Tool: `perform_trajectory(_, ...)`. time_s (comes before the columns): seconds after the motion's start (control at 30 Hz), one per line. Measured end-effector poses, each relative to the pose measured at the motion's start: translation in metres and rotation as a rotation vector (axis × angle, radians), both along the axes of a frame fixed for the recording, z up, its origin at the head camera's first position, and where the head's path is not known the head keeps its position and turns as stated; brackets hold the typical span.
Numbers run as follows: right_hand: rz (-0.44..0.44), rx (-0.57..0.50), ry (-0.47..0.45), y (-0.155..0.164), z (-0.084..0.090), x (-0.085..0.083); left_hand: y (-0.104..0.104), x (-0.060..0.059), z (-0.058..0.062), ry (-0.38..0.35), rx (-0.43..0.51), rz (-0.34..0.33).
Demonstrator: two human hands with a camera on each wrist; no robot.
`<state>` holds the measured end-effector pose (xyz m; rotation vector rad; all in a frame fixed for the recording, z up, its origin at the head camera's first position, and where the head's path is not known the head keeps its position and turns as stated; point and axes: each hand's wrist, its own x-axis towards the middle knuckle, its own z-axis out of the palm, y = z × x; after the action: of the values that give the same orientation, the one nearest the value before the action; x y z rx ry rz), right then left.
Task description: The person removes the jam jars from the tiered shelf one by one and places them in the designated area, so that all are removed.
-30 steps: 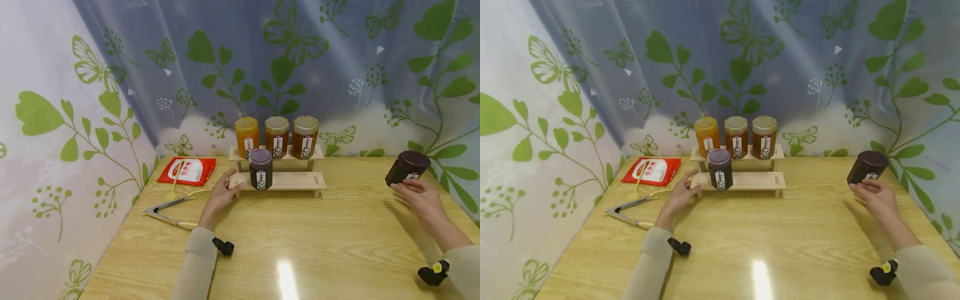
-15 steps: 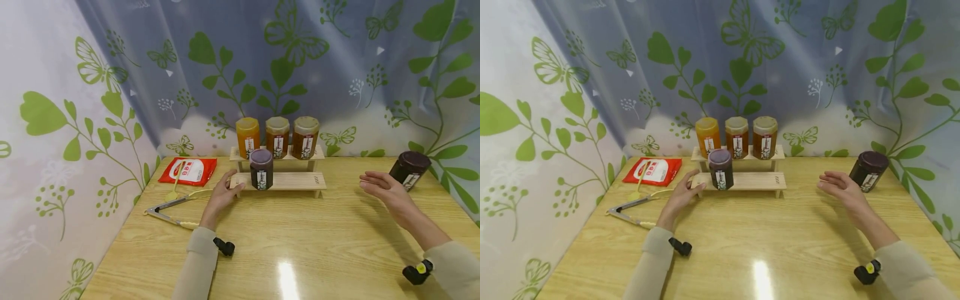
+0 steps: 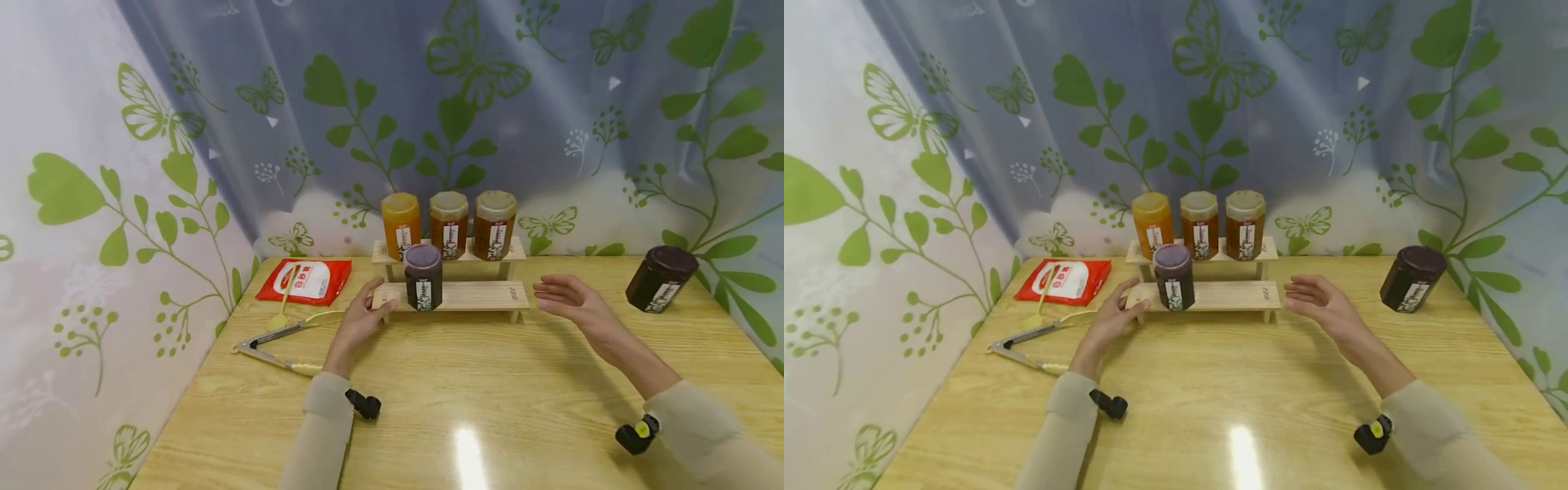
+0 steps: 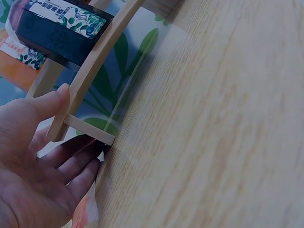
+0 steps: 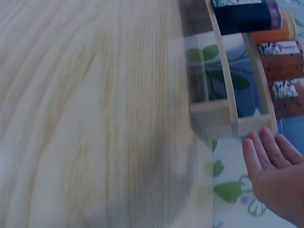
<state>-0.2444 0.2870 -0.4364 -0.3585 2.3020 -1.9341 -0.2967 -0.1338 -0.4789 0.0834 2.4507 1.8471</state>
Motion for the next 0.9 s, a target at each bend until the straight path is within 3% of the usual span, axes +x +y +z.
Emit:
perform_trajectory(0.53, 0.072, -0.068, 0.007, -0.069, 0.011, -0.020, -0.001, 0.000, -0.001, 0.015, -0.016, -0.003)
perform_trajectory(0.9, 0.097, -0.088, 0.003, -0.107, 0.005, -0.034, -0.002, 0.000, -0.003, 0.031, -0.003, -0.008)
